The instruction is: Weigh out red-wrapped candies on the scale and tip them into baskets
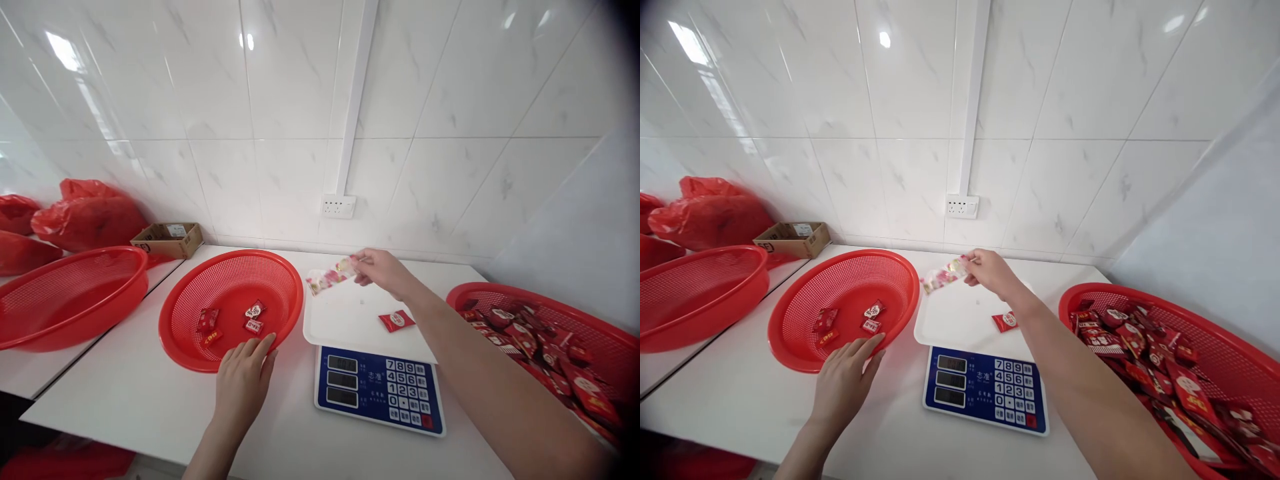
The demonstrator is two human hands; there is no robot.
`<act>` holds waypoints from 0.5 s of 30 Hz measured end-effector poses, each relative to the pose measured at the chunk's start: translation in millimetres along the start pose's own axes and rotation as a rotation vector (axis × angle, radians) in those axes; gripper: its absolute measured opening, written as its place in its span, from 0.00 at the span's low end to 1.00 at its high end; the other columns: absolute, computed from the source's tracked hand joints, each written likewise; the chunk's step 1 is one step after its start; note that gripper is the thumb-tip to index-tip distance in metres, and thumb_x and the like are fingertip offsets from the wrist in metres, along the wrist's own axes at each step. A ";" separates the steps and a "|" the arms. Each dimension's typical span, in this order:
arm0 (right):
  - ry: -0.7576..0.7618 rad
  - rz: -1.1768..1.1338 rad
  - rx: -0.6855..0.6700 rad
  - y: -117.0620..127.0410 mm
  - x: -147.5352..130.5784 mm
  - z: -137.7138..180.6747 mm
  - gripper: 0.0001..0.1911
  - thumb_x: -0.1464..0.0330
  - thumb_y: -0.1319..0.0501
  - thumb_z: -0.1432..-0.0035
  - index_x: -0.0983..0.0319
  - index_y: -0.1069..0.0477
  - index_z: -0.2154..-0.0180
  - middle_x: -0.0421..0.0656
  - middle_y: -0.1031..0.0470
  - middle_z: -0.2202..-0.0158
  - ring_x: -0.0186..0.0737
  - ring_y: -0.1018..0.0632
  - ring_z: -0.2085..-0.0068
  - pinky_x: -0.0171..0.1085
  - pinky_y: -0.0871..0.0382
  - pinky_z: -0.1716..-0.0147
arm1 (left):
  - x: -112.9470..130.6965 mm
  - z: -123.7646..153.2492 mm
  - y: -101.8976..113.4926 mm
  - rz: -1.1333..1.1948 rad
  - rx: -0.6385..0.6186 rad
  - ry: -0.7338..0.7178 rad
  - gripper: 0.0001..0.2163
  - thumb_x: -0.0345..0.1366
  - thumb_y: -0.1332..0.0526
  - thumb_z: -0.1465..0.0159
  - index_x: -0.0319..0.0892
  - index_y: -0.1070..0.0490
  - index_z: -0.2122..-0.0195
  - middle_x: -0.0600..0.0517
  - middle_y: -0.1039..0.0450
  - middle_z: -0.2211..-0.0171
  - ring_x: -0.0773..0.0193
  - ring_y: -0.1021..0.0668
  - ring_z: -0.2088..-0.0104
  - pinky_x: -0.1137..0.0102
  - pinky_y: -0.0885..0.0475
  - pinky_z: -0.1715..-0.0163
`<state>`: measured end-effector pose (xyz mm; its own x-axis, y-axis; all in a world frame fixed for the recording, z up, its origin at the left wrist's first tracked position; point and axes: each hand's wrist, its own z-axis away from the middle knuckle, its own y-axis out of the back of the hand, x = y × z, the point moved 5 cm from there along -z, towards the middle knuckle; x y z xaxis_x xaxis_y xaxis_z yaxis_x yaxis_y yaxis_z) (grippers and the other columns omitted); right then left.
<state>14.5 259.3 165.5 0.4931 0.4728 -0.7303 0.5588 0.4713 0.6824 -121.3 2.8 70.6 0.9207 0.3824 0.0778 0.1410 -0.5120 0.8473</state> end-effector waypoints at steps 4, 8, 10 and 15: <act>0.067 -0.216 -0.074 -16.8 -17.5 2.8 0.24 0.62 0.50 0.35 0.62 0.42 0.40 0.50 0.28 0.46 0.38 0.21 0.54 0.37 0.25 0.56 | 0.9 -0.1 1.7 -0.012 0.015 -0.005 0.14 0.37 0.50 0.33 0.43 0.26 0.55 0.50 0.22 0.67 0.61 0.22 0.69 0.67 0.31 0.68; 0.111 0.011 -0.140 -14.5 16.3 19.2 0.29 0.61 0.45 0.40 0.57 0.43 0.38 0.47 0.34 0.40 0.46 0.30 0.43 0.46 0.33 0.46 | 1.2 -2.1 2.1 -0.012 0.015 -0.020 0.14 0.37 0.50 0.32 0.42 0.26 0.54 0.50 0.22 0.67 0.60 0.22 0.69 0.66 0.31 0.68; 0.075 0.312 -0.169 -6.6 45.1 31.2 0.27 0.64 0.44 0.42 0.56 0.37 0.41 0.45 0.34 0.39 0.50 0.34 0.39 0.49 0.40 0.42 | 0.7 -3.3 1.1 -0.006 0.003 -0.027 0.14 0.38 0.49 0.32 0.42 0.26 0.54 0.50 0.22 0.67 0.60 0.22 0.69 0.65 0.30 0.69; -0.041 0.618 -0.237 7.1 97.5 52.7 0.25 0.69 0.48 0.47 0.58 0.31 0.47 0.48 0.30 0.44 0.52 0.29 0.44 0.48 0.35 0.47 | 0.5 -4.4 0.5 -0.003 -0.021 -0.013 0.13 0.38 0.48 0.33 0.44 0.27 0.53 0.49 0.21 0.62 0.57 0.21 0.63 0.65 0.30 0.66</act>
<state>101.7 269.5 97.5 0.7033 0.6823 -0.1995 0.0051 0.2759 0.9612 -122.4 6.1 73.4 0.9250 0.3737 0.0684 0.1362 -0.4942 0.8586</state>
